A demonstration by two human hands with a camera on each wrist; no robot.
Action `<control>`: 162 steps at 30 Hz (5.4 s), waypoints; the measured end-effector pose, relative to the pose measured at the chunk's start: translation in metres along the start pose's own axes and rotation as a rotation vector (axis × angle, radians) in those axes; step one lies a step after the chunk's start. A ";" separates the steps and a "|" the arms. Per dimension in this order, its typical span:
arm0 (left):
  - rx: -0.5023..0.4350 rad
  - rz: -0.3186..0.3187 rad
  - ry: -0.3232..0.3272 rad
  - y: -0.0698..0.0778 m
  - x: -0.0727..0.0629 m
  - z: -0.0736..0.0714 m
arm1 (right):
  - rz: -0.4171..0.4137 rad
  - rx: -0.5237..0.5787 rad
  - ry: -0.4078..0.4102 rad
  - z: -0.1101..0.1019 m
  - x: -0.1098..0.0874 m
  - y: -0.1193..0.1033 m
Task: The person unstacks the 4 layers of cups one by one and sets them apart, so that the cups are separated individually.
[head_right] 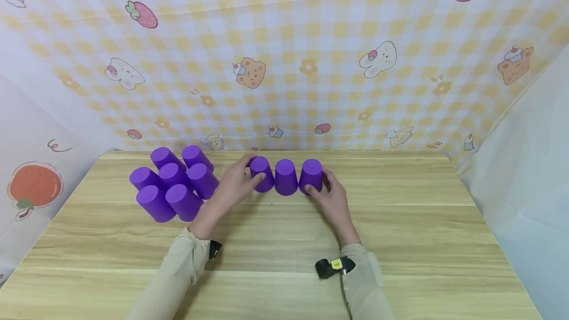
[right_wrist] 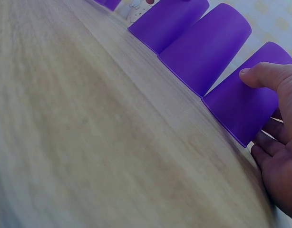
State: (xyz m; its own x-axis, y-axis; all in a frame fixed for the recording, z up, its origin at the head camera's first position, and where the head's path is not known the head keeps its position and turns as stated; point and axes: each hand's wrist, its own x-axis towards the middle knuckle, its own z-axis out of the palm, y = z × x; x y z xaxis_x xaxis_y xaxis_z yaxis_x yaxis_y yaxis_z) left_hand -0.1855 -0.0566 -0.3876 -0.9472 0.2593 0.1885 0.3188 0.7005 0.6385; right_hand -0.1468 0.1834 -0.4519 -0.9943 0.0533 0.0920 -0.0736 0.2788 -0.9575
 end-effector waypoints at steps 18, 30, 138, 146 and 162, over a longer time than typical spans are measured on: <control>-0.023 -0.040 0.027 0.021 -0.025 -0.054 | 0.002 -0.012 0.000 0.000 0.001 0.004; -0.049 0.043 0.243 0.008 -0.045 -0.139 | 0.007 -0.017 -0.001 0.000 0.000 0.005; -0.228 0.153 0.252 0.013 -0.075 -0.033 | 0.028 0.015 -0.020 0.000 -0.009 -0.033; -0.216 0.046 0.066 0.024 -0.055 -0.007 | 0.026 0.016 -0.025 0.002 -0.009 -0.031; -0.144 0.058 -0.053 0.029 -0.010 0.028 | 0.001 -0.008 -0.007 0.000 0.000 0.002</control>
State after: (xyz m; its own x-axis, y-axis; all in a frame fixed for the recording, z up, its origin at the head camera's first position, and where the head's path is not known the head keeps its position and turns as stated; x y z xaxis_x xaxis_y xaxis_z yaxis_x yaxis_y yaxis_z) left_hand -0.1657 -0.0204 -0.3917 -0.9232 0.3336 0.1909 0.3610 0.5821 0.7286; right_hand -0.1470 0.1844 -0.4539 -0.9949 0.0469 0.0889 -0.0720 0.2860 -0.9555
